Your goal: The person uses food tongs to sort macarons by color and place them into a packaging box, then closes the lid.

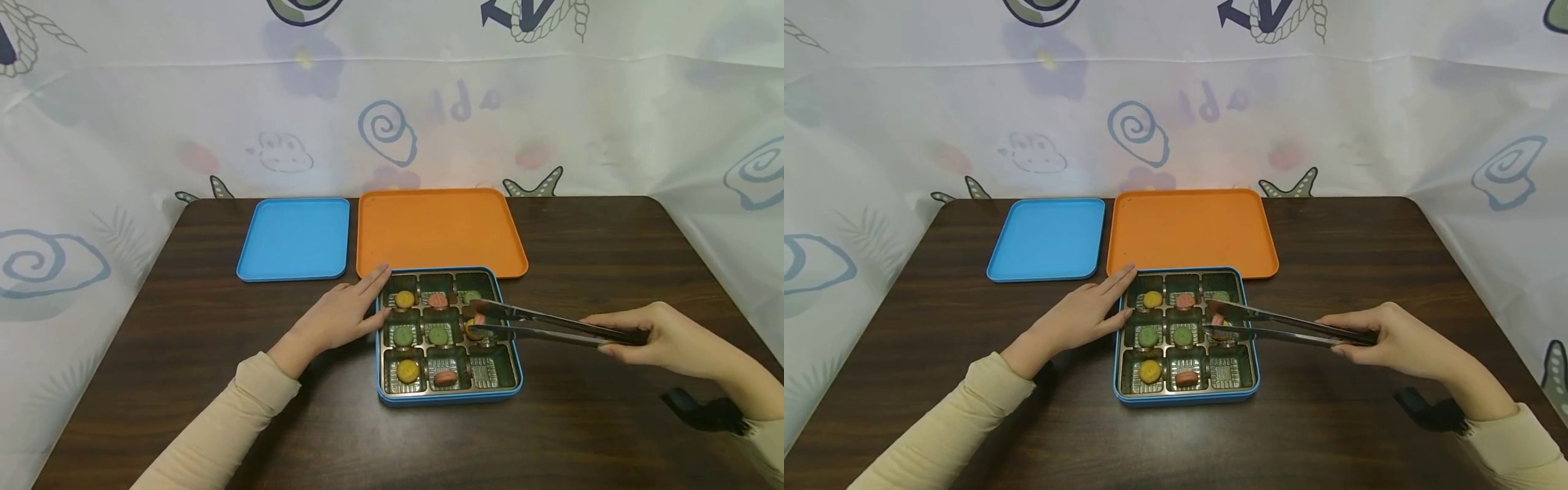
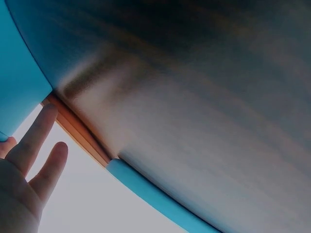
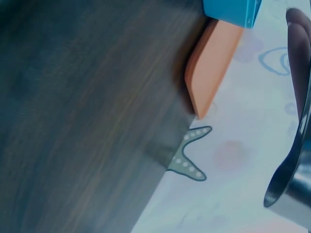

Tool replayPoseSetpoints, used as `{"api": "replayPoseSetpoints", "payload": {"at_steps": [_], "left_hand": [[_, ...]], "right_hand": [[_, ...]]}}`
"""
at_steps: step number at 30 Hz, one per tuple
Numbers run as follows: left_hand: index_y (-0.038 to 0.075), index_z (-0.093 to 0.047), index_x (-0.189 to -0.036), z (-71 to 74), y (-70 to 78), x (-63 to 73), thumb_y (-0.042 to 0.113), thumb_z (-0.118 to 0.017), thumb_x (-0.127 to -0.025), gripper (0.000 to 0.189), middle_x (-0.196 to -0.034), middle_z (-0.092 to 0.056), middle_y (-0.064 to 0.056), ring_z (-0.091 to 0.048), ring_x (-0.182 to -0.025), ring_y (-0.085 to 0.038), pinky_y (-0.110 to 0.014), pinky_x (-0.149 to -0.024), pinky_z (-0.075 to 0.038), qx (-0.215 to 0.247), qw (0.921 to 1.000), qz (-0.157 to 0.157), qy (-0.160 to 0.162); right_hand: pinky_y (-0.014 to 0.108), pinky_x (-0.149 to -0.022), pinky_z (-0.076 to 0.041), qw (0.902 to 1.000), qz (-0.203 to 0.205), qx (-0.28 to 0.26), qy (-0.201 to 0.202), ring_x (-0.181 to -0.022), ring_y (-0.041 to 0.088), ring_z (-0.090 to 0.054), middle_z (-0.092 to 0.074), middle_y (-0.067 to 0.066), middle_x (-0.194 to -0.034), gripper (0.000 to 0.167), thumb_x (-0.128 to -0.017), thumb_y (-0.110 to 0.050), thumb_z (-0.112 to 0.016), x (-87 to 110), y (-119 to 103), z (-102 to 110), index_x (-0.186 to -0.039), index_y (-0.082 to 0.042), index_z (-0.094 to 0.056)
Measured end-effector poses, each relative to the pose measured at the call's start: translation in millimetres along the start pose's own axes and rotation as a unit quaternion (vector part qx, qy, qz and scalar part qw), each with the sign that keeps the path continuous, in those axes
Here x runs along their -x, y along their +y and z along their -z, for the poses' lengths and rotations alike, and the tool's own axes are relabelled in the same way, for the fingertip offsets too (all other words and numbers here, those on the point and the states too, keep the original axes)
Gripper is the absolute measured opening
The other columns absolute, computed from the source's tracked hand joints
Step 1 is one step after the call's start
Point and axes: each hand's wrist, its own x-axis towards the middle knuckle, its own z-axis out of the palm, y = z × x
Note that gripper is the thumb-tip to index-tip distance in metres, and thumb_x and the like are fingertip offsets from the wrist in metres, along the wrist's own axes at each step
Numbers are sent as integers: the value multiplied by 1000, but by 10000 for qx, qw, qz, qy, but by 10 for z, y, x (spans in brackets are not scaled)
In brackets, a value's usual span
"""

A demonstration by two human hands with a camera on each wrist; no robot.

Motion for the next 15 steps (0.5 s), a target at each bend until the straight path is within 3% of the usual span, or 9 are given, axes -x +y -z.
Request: {"api": "replayPoseSetpoints", "payload": {"at_steps": [3, 5, 15], "left_hand": [[14, -12, -155, 6, 1, -1, 51, -34, -100, 70, -162, -16, -2, -50, -132, -23, -49, -111, -36, -19, 10000, 3, -38], [14, -12, -155, 5, -2, -2, 51, -34, -100, 70, -162, -16, -2, -50, -132, -23, -50, -111, -35, -20, 10000, 4, -57], [15, -12, -155, 6, 2, -2, 51, -34, -100, 70, -162, -15, -1, -50, -132, -23, -50, -111, -36, -12, 10000, 9, -37]], "right_hand": [[15, -43, -35, 9988, 69, -394, -265, -51, -3, -48, -63, -24, -114, 56, -80, 9, -68, 57, 35, -6, -130, -13, -60], [16, -43, -35, 9972, 111, -620, -391, -60, -3, -57, -58, -26, -121, 55, -80, 10, -67, 80, 56, -9, -131, -12, -59], [18, -44, -37, 9880, 93, -1254, -895, -71, 3, -64, -64, -20, -119, 56, -83, 14, -62, 158, 140, -20, -133, -12, -58]]}}
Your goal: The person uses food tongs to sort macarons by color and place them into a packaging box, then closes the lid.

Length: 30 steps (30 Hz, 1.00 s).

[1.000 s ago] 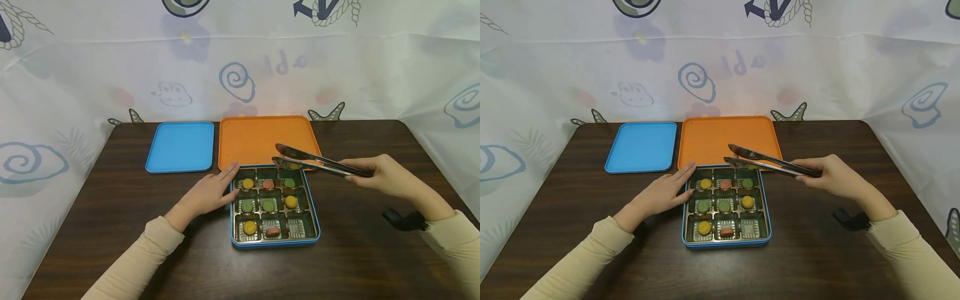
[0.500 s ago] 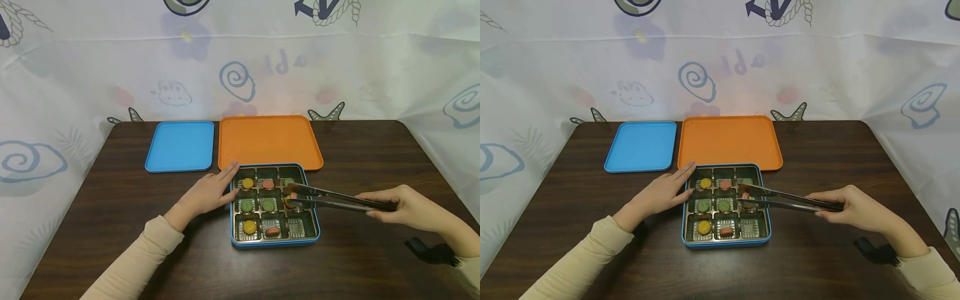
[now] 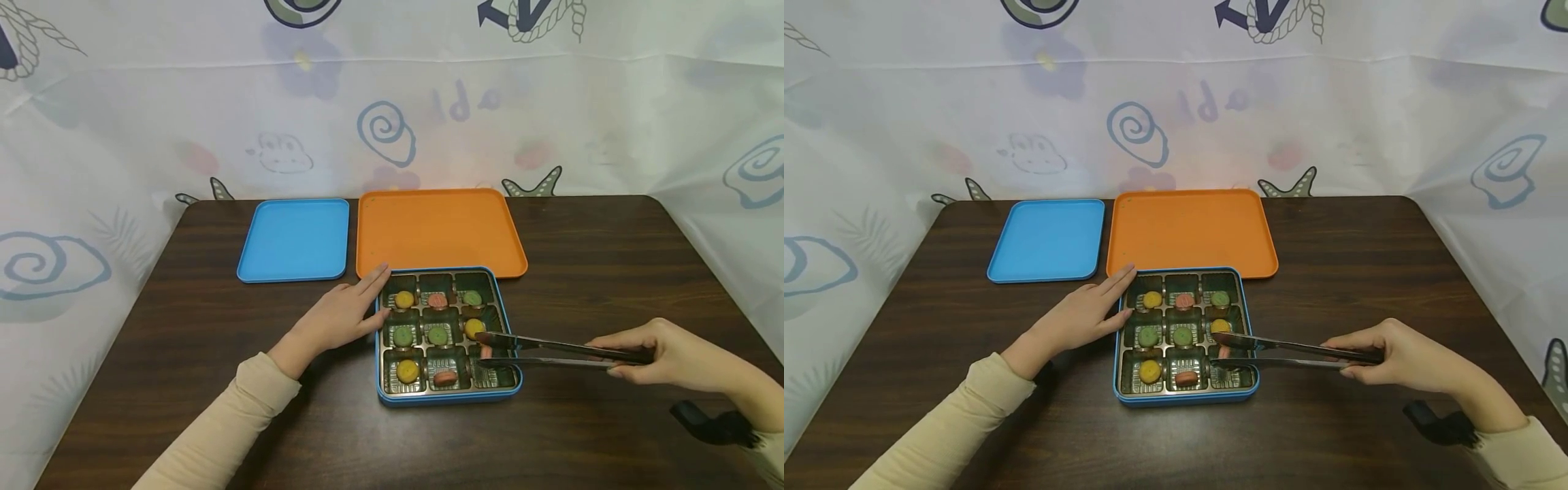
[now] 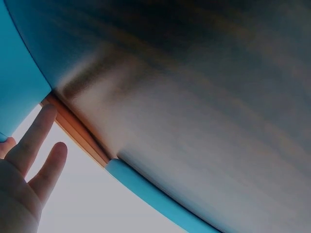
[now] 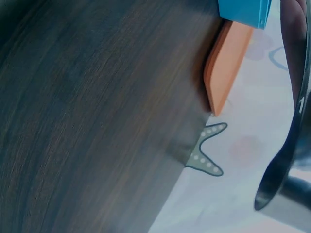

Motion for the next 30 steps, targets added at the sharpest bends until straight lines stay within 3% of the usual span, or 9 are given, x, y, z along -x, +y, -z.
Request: {"api": "replayPoseSetpoints", "payload": {"at_steps": [3, 9, 13, 18, 23, 30], "left_hand": [[15, -12, -155, 7, 1, 6, 51, -35, -100, 70, -162, -16, -2, -49, -133, -23, -50, -111, -36, 12, 10000, 13, 20], [14, -13, -155, 28, 5, 8, 50, -36, -100, 70, -161, -17, -3, -48, -133, -23, -49, -111, -36, 46, 10000, 7, 41], [14, -13, -155, 33, 4, 2, 50, -36, -100, 70, -161, -16, -2, -48, -134, -23, -49, -111, -36, 26, 10000, 0, 45], [14, -13, -155, 25, -2, -2, 50, -35, -100, 70, -162, -16, -2, -48, -133, -22, -49, -111, -35, -1, 10000, 6, 33], [14, -13, -155, 13, -7, 2, 50, -35, -100, 69, -162, -16, -2, -49, -133, -23, -50, -111, -35, 27, 10000, 6, 37], [14, -12, -155, -10, -5, -3, 50, -34, -100, 69, -161, -16, -2, -50, -132, -23, -49, -110, -37, -14, 10000, -45, 53]], "right_hand": [[16, -46, -39, 10000, -18, -39, -24, -74, 2, -66, -62, -20, -122, 56, -82, 13, -63, 11, 12, 17, -133, -12, -58], [15, -67, -52, 9999, -29, 121, 8, -90, -1, -67, -63, -19, -122, 56, -81, 12, -65, 9, 23, 39, -132, -10, -58], [14, -71, -52, 9996, -175, 228, 27, -95, -4, -64, -63, -18, -122, 54, -81, 9, -67, -1, 20, 36, -132, -10, -59], [16, -63, -51, 9995, -274, 168, 65, -86, -3, -64, -63, -20, -120, 55, -83, 7, -67, -35, 9, 30, -133, -11, -57], [18, -68, -55, 9989, -396, 4, 241, -99, -3, -65, -64, -20, -120, 57, -84, 9, -64, -73, -5, 25, -137, -12, -53], [16, -64, -52, 9917, -745, 504, 920, -90, -6, -66, -66, -24, -112, 54, -84, 4, -67, -152, -42, -52, -135, -8, -54]]}}
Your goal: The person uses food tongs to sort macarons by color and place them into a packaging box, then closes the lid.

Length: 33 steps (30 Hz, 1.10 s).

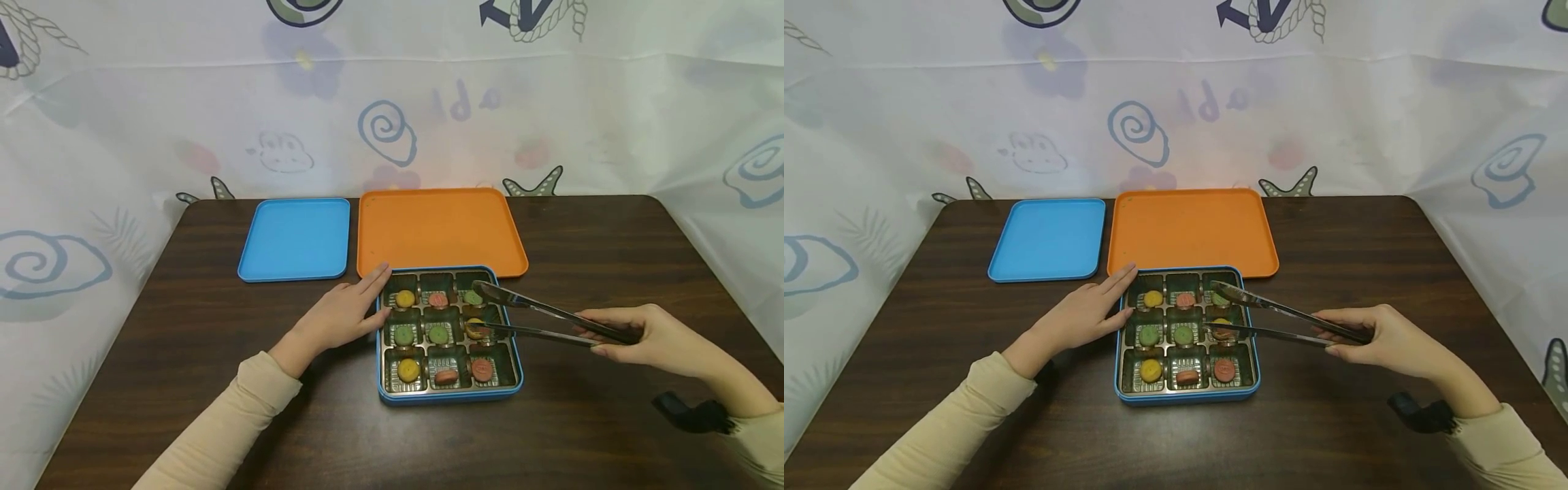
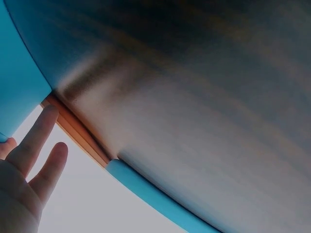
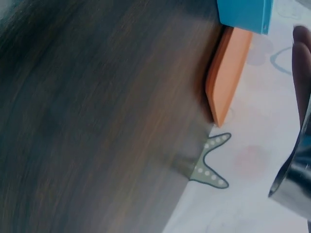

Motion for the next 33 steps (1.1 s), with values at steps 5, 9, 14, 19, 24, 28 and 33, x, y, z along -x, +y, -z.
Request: {"api": "replayPoseSetpoints", "payload": {"at_steps": [5, 9, 14, 19, 24, 28, 33], "left_hand": [[14, -13, -155, -10, -9, -2, 51, -34, -100, 70, -161, -17, -2, -49, -133, -23, -49, -110, -37, -9, 10000, -29, 11], [14, -13, -155, -11, -10, -4, 50, -35, -100, 70, -162, -16, -2, -50, -131, -25, -49, -111, -36, -11, 10000, -21, -2], [13, -13, -155, -2, -4, -3, 50, -35, -100, 70, -162, -16, -3, -53, -128, -28, -49, -111, -36, -22, 10000, 4, -14], [13, -14, -155, 0, 3, -5, 50, -35, -100, 70, -162, -16, -3, -52, -128, -28, -49, -111, -36, -8, 10000, 19, -39], [13, -14, -155, -5, 4, -4, 51, -34, -100, 70, -162, -16, -3, -50, -131, -26, -49, -111, -36, 10, 10000, 26, -42], [14, -13, -155, -2, 4, -1, 51, -34, -100, 70, -162, -16, -2, -48, -133, -25, -50, -111, -35, 22, 10000, 54, -56], [15, -12, -155, 5, 4, 1, 51, -34, -100, 70, -162, -15, -2, -47, -134, -24, -49, -112, -35, 45, 9999, 66, -99]], "right_hand": [[12, -68, -52, 9977, -209, 118, 632, -91, -6, -66, -67, -25, -107, 51, -83, 2, -68, -78, -32, -42, -132, 0, -56], [11, -67, -51, 9910, -572, 376, 1149, -88, -9, -65, -65, -29, -102, 50, -83, -3, -71, -148, -36, -40, -131, 1, -56], [15, -62, -50, 9767, -1323, 717, 1529, -80, -10, -61, -64, -30, -91, 52, -86, -17, -71, -238, -44, -11, -133, -1, -55], [19, -57, -46, 9643, -1655, 904, 1861, -77, -16, -55, -68, -18, -91, 53, -87, -26, -70, -317, -21, -8, -133, -4, -56], [18, -52, -45, 9512, -1908, 916, 2246, -75, -17, -53, -72, 12, -106, 58, -89, -31, -68, -400, 22, 5, -136, -1, -53], [13, -55, -44, 9368, -2264, 912, 2506, -90, 9, -68, -58, 31, -125, 63, -90, -37, -65, -457, 65, 18, -139, -1, -49], [12, -54, -43, 9248, -2534, 904, 2689, -113, 49, -55, -53, 32, -130, 65, -91, -39, -62, -493, 130, 28, -141, -2, -46]]}}
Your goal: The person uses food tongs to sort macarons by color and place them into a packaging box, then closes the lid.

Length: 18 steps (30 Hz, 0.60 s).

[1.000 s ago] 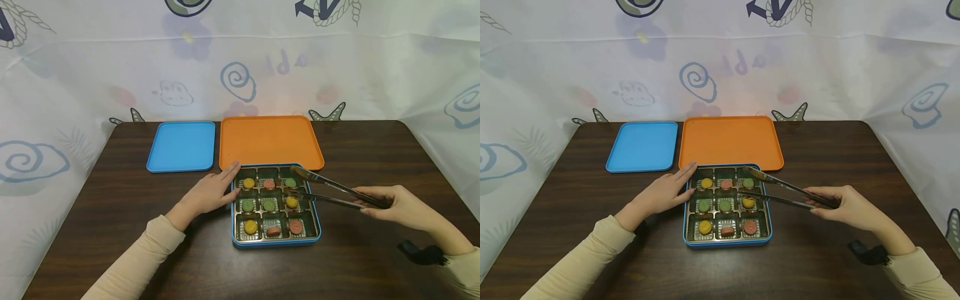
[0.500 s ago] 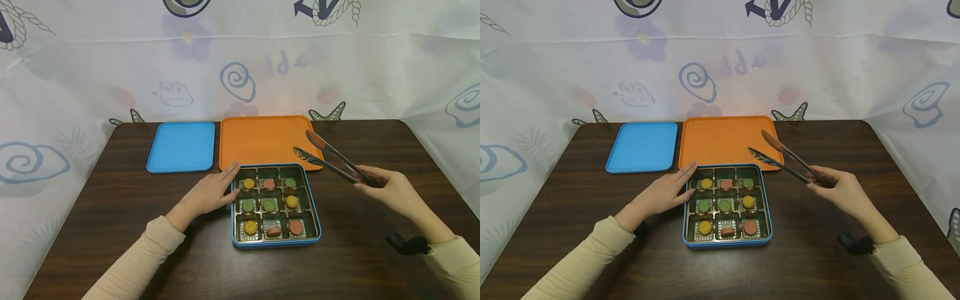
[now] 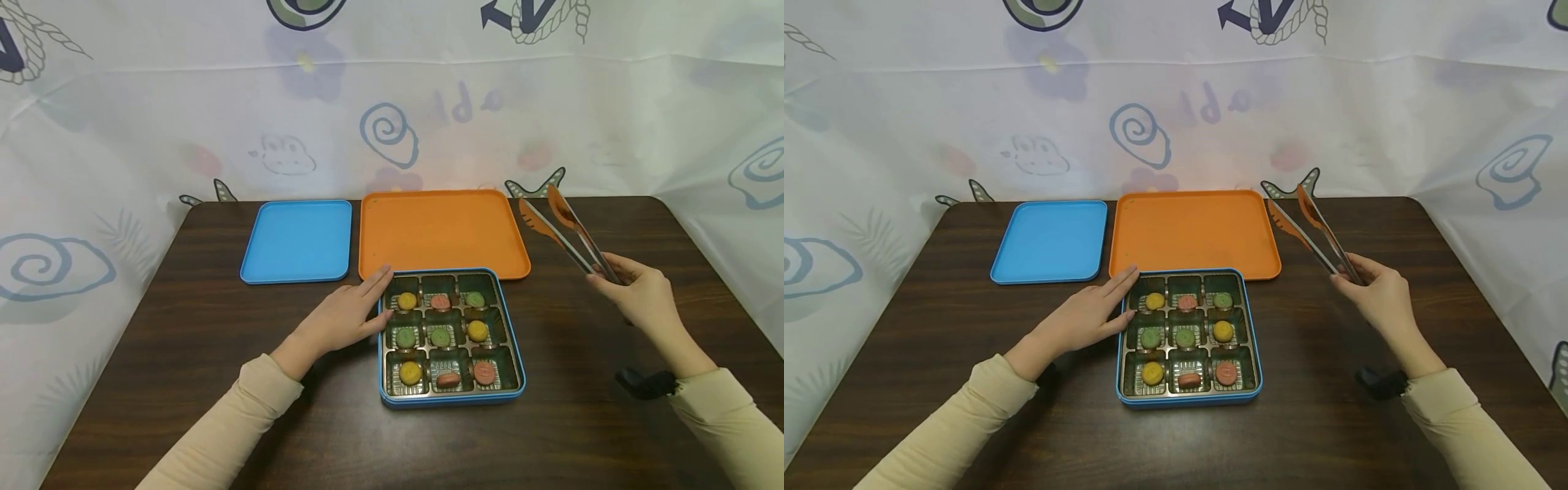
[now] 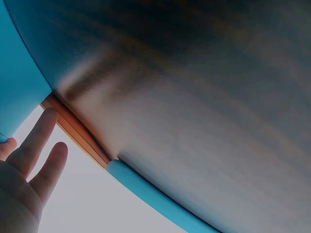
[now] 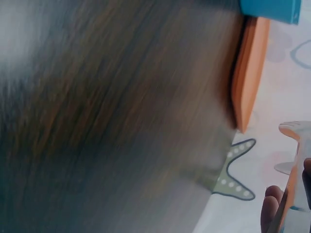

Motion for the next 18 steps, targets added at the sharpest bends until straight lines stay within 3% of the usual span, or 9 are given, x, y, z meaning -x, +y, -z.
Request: {"api": "replayPoseSetpoints", "payload": {"at_steps": [8, 11, 15, 18], "left_hand": [[14, -14, -155, 3, -2, 8, 51, -35, -100, 70, -162, -16, -2, -48, -133, -24, -49, -111, -36, -12, 10000, -17, 77], [13, -15, -155, 4, -1, 11, 50, -36, -99, 70, -161, -17, -3, -50, -132, -24, -49, -110, -37, -8, 9999, -51, 142], [14, -15, -155, 9, 3, 16, 50, -36, -99, 70, -161, -18, -3, -50, -132, -24, -49, -110, -38, -3, 9999, -65, 153], [14, -14, -155, 13, 6, 17, 50, -36, -99, 70, -161, -18, -3, -49, -132, -24, -49, -110, -37, -4, 9999, -60, 130]], "right_hand": [[21, -55, -42, 9972, 336, 490, 456, -100, 50, -59, -55, 32, -122, 55, -90, -26, -66, -115, 76, -58, -133, 4, -53], [34, -57, -49, 9972, 293, 520, 446, -100, 51, -58, -54, 34, -123, 54, -90, -24, -65, -163, 126, -76, -133, 5, -53], [38, -53, -49, 9986, -16, 495, 208, -80, 43, -62, -54, 39, -122, 56, -91, -28, -62, -236, 209, -76, -135, 4, -50], [29, -49, -44, 9986, -412, 327, -63, -72, 32, -60, -52, 39, -124, 61, -93, -35, -59, -286, 264, -61, -139, 2, -46]]}}
